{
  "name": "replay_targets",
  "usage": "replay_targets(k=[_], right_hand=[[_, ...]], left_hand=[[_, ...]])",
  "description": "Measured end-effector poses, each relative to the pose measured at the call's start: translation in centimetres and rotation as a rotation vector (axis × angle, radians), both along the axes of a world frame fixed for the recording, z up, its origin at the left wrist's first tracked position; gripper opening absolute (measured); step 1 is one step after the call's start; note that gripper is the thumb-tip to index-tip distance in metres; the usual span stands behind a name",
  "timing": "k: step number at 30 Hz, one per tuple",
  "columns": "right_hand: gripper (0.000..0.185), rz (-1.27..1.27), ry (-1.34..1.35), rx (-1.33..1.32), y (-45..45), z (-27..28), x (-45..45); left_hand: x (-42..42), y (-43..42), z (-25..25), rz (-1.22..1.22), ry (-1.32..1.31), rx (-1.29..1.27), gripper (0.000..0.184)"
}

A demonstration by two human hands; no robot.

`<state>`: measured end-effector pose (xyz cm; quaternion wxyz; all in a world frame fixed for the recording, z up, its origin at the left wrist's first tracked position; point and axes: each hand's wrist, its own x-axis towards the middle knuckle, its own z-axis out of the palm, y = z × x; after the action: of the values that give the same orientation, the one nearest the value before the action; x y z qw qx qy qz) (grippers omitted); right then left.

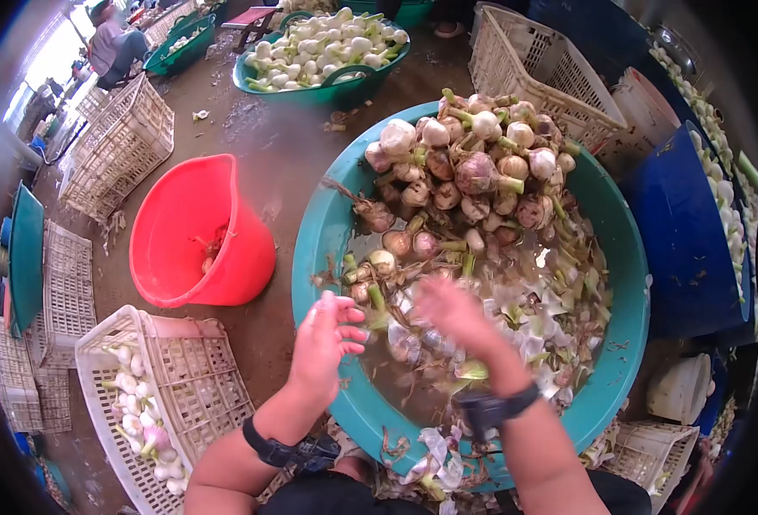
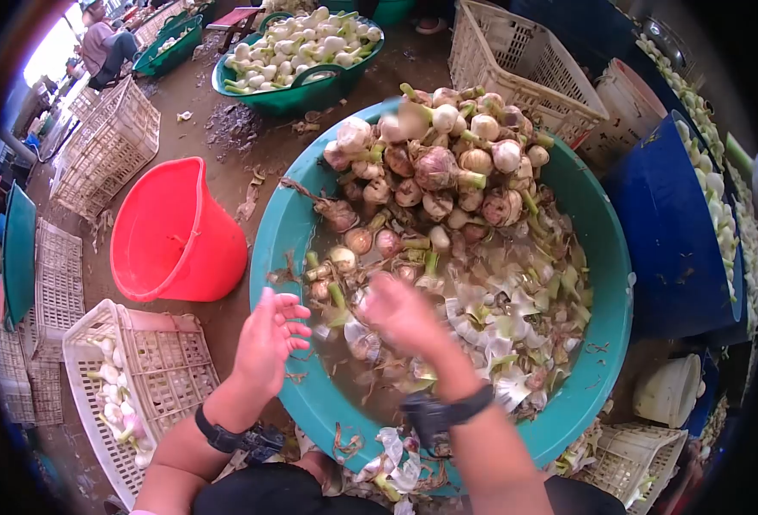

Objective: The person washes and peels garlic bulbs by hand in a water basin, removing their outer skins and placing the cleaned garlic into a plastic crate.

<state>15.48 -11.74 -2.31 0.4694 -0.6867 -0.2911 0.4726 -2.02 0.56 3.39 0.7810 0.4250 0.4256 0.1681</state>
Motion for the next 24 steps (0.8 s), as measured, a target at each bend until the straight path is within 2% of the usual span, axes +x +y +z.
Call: replay_targets(k=[1, 3, 4, 6, 7, 8, 9, 10, 11, 12, 14, 15, 16, 18, 19, 21, 22, 23, 24], right_hand=[[0.055, 0.334, -0.561, -0.323, 0.6, 1.0, -2.7], [0.027, 0.2, -1.557, 0.003, -0.1, -7.0, -5.3], [0.027, 0.207, -1.549, 0.009, -0.1, -8.7, -5.1], [0.017, 0.645, -1.171, -0.207, -0.5, -9.5, -4.2], [0.017, 0.644, -1.174, -0.206, -0.8, -9.7, -4.0], [0.016, 0.577, -1.003, -0.229, -1.0, -8.3, -3.9], [0.017, 0.512, -0.834, -0.251, -1.2, -6.6, -3.9], [0.018, 0.448, -0.661, -0.274, -1.6, -4.9, -4.0], [0.021, 0.506, -0.613, -0.151, -1.7, -3.0, -3.8], [0.021, 0.511, -0.611, -0.154, -2.1, -1.8, -4.2], [0.02, 0.187, -0.439, 0.202, -2.7, 0.2, -5.5], [0.021, 0.202, -0.482, 0.191, -2.6, 1.2, -5.9], [0.021, 0.195, -0.482, 0.192, -2.8, 2.3, -5.8], [0.018, 0.565, -0.969, -0.161, -3.2, 4.0, -5.2], [0.018, 0.464, -1.239, -0.121, -4.9, 0.8, -5.1], [0.015, 0.37, -1.359, -0.17, -6.2, 0.8, -4.7], [0.012, 0.287, -1.46, -0.217, -6.5, 0.8, -4.6], [0.016, 0.208, -1.138, -0.168, -5.3, 2.9, -4.8], [0.016, 0.212, -1.13, -0.177, -4.1, 4.0, -5.5]], left_hand=[[0.3, -0.3, -0.6, 0.007, -0.022, -0.028, 0.034], [1.0, -1.3, -1.0, -0.051, 0.026, 0.046, 0.029], [1.0, -1.6, -1.2, -0.121, 0.077, 0.121, 0.024], [0.2, -1.5, -2.4, -0.159, 0.08, 0.187, 0.023], [-0.3, -1.1, -2.7, -0.222, 0.116, 0.325, 0.027], [-0.6, -0.9, -2.9, -0.281, 0.151, 0.459, 0.031], [-0.7, -0.8, -3.1, -0.274, 0.149, 0.457, 0.031], [-0.8, -0.9, -3.3, -0.329, 0.222, 0.68, 0.035], [-0.9, -1.0, -3.4, -0.383, 0.296, 0.904, 0.039], [-0.9, -1.1, -3.4, -0.38, 0.298, 0.899, 0.039], [-0.1, -1.3, -2.8, -0.576, 0.311, 0.373, 0.051], [0.5, -1.5, -1.9, -0.499, 0.24, 0.15, 0.055], [0.5, -1.7, -2.0, -0.506, 0.241, 0.153, 0.055], [0.2, -2.0, -2.4, -0.466, 0.282, 0.634, 0.052], [0.2, -1.9, -1.8, -0.471, 0.274, 0.636, 0.052], [0.1, -1.1, 0.2, -0.293, 0.377, 1.05, 0.042], [0.1, -0.5, 0.0, -0.29, 0.377, 1.046, 0.042], [0.1, 0.0, -0.6, -0.359, 0.281, 0.793, 0.041], [0.1, 0.1, -1.1, -0.425, 0.185, 0.54, 0.04]])
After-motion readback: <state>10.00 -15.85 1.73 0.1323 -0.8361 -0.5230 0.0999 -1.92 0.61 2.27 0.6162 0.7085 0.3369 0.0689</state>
